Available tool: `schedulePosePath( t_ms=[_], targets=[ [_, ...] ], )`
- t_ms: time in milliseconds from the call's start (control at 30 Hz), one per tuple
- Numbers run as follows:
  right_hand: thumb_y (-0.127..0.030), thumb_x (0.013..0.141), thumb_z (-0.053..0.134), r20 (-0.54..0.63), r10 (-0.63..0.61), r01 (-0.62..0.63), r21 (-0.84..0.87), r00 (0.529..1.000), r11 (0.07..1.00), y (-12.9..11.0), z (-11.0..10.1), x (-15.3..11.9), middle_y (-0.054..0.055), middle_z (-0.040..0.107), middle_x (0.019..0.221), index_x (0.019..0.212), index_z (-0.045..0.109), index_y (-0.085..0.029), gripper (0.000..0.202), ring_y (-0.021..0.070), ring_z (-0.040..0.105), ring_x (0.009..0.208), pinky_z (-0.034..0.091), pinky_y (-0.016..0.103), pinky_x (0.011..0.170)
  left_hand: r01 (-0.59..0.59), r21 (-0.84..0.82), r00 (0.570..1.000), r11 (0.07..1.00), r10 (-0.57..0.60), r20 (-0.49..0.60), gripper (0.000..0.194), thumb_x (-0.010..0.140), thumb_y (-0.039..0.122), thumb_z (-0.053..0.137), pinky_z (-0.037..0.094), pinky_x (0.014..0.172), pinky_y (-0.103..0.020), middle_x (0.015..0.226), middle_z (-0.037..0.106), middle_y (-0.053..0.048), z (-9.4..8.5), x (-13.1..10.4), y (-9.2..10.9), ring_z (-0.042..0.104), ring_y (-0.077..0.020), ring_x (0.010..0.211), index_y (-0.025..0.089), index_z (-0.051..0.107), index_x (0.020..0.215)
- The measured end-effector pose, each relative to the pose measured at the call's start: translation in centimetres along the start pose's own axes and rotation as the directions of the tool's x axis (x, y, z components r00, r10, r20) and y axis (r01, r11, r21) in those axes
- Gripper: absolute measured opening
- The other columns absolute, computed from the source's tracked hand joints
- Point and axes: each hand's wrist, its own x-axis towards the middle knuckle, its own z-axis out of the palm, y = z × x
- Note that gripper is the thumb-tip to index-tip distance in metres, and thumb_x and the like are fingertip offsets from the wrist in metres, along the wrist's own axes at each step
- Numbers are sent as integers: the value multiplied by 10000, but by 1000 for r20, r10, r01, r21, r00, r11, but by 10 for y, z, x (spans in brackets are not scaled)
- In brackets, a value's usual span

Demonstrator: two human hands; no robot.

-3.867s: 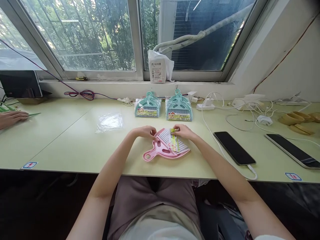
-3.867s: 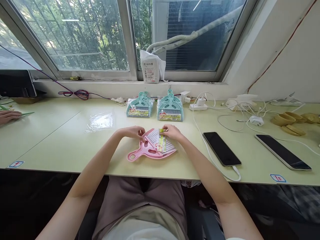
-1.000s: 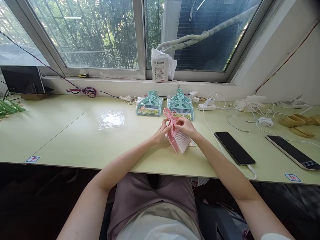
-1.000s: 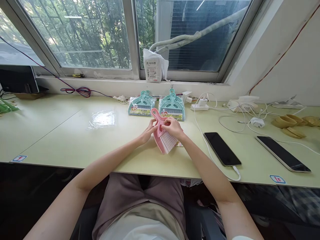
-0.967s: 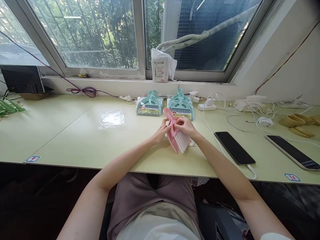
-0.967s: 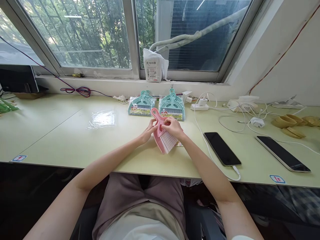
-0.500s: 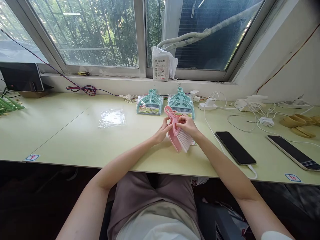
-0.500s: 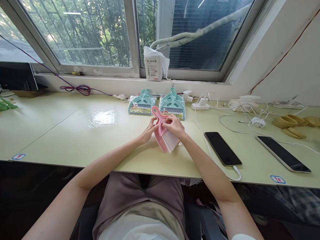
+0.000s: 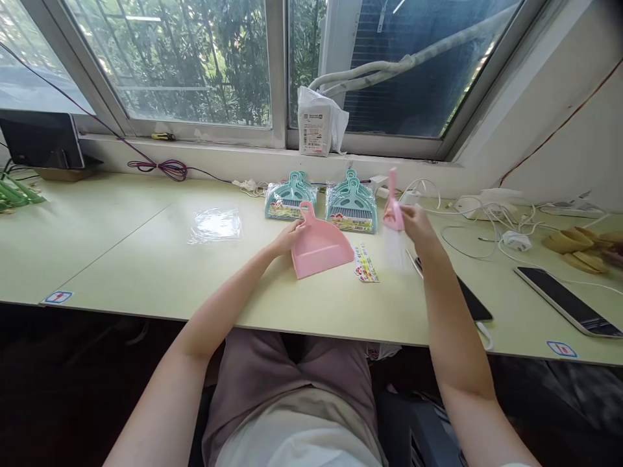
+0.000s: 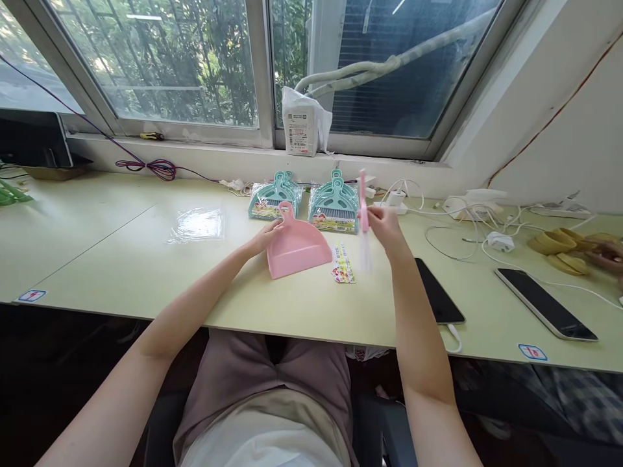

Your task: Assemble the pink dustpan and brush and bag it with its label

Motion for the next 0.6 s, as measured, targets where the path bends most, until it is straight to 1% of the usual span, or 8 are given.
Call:
schedulePosePath(
  t_ms=[67, 100, 167, 233, 300, 400, 500, 600],
  targets=[
    [-600, 841, 473, 66, 94, -74, -258, 993, 963, -2, 6, -5, 88, 716, 804, 785, 731, -191, 487, 259, 656, 814, 450, 343, 683, 40, 249, 998, 968, -51, 41, 368, 874, 461, 459, 434, 815, -351, 1020, 653, -107, -2, -1, -1, 581, -271, 961, 150, 619, 987],
    [-554, 843, 491, 91, 150, -101, -401, 984, 910, -4, 11, -8, 98, 724, 813, 795, 746, -186, 450, 272, 660, 826, 439, 352, 700, 42, 356, 997, 933, -62, 45, 354, 870, 458, 459, 425, 791, -345, 968, 658, -97, -4, -1, -2, 579, -265, 916, 157, 631, 942],
    [-462, 835, 530, 159, 228, -70, -655, 961, 752, -7, 23, -14, 126, 736, 846, 830, 766, -178, 369, 296, 667, 866, 421, 373, 748, 16, 505, 998, 863, -43, 42, 339, 874, 447, 446, 411, 768, -334, 917, 658, -87, -6, -2, -4, 570, -260, 889, 173, 645, 885],
    [-416, 827, 559, 221, 273, 0, -778, 936, 628, -6, 36, -18, 162, 739, 893, 870, 773, -156, 339, 310, 670, 911, 408, 386, 785, -16, 570, 1000, 822, 4, 23, 321, 880, 422, 439, 404, 790, -326, 951, 655, -89, -8, -2, -6, 563, -263, 952, 189, 658, 906],
    [-420, 841, 558, 255, 293, 41, -814, 921, 580, -2, 48, -19, 190, 737, 919, 901, 775, -132, 365, 316, 672, 930, 402, 386, 785, -23, 603, 1000, 798, 21, 11, 322, 889, 421, 440, 398, 818, -326, 1000, 650, -94, -10, -2, -7, 556, -268, 1018, 201, 666, 952],
    [-433, 857, 545, 269, 306, 49, -818, 913, 573, 7, 57, -19, 198, 736, 924, 906, 775, -122, 390, 309, 676, 916, 398, 372, 741, -5, 608, 1000, 794, 6, 0, 375, 926, 469, 391, 389, 796, -326, 1031, 652, -97, -10, -1, -9, 572, -262, 1001, 208, 658, 968],
    [-468, 843, 577, 280, 312, 29, -784, 908, 620, 12, 57, -17, 176, 741, 921, 886, 781, -158, 374, 302, 678, 897, 396, 359, 710, 21, 613, 999, 790, 2, -36, 422, 953, 485, 335, 377, 745, -318, 989, 664, -100, -11, -1, -8, 583, -255, 944, 202, 622, 828],
    [-479, 838, 607, 264, 302, -12, -733, 916, 680, 11, 52, -16, 159, 741, 930, 916, 785, -195, 344, 304, 676, 905, 399, 359, 710, 62, 608, 997, 792, -16, -82, 398, 952, 458, 358, 366, 723, -313, 952, 679, -95, -11, -3, -6, 585, -254, 915, 203, 585, 748]
  ],
)
